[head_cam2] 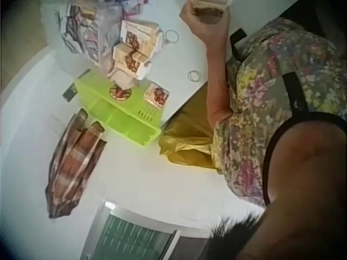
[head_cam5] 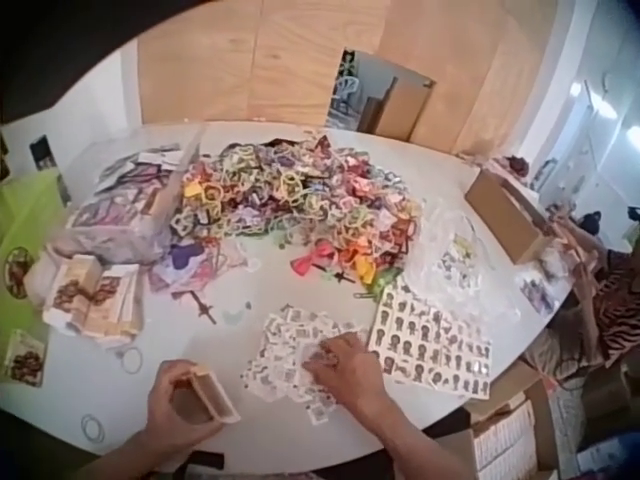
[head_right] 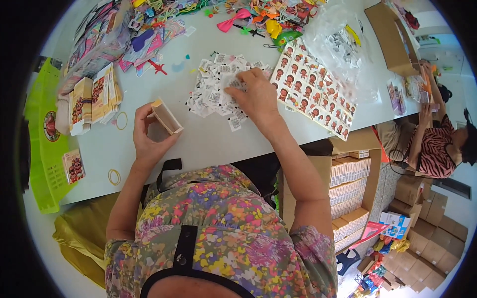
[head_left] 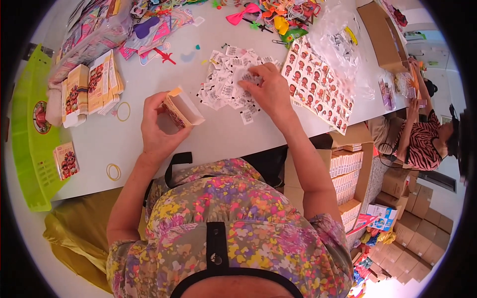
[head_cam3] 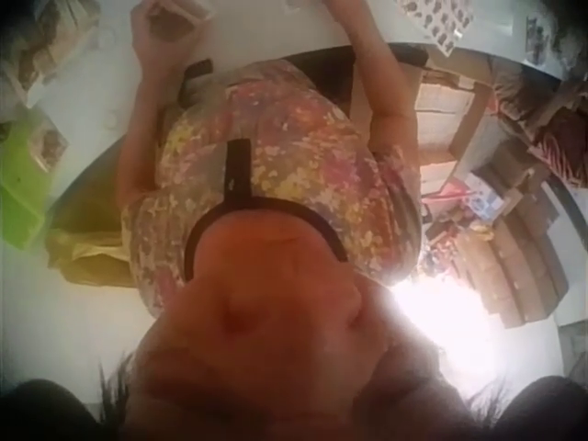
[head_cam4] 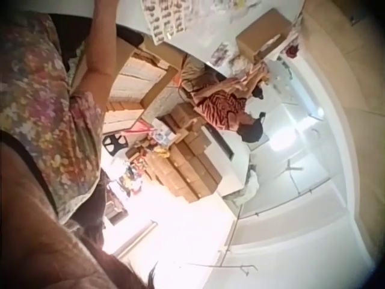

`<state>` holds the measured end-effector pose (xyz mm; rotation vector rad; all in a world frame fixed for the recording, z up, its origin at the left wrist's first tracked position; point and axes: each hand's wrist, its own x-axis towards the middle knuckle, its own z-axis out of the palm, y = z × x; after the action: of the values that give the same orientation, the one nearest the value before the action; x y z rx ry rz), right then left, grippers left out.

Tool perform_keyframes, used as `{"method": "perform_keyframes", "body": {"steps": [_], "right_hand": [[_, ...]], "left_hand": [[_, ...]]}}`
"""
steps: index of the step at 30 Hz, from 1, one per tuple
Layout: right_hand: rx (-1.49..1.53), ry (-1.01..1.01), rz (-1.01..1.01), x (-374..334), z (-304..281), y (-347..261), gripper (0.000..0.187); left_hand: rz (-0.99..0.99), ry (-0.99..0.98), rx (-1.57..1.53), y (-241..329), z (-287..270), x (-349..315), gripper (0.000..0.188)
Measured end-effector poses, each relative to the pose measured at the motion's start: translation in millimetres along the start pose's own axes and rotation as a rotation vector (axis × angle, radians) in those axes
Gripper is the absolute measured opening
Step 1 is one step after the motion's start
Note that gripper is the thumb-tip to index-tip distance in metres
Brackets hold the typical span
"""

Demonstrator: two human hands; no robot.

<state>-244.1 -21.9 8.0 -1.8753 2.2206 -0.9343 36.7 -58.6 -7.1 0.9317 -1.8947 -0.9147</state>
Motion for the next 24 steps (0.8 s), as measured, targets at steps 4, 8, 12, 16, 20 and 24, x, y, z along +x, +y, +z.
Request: {"method": "perform_keyframes", "body": {"steps": [4,8,12,16,20,24], "right_hand": [[0.269,-0.005,0.119,1.2,7.3,5.7,0.02],[0.663,-0.014,0.369,-1.1,-1.5,-3.3,0.014],[0.645,-0.217,0.26,12.0,-7.9,1.6,0.018],[0.39,-0.17,0.097,80.7,-13.0,-0.6,0.02],[-0.082,0.026,-0.348,150.4,14.1,34.7,0.024],[-0.609,-0.154,-0.462,187.5,31.9,35.2,0.023]], "left_hand": [[-0.032,0.03,-0.104,-6.4,5.4,0.8,0.075],[-0.079,0.016,-0.148,-8.6,5.4,-2.9,0.074],[-0.051,-0.055,-0.056,-5.9,0.7,1.4,0.078],[-0.054,-0.034,-0.105,-4.4,-1.3,-3.0,0.076],[-0.01,-0.053,-0.106,1.9,3.3,4.7,0.074],[-0.013,-0.034,-0.106,-1.2,1.3,2.8,0.076]]}}
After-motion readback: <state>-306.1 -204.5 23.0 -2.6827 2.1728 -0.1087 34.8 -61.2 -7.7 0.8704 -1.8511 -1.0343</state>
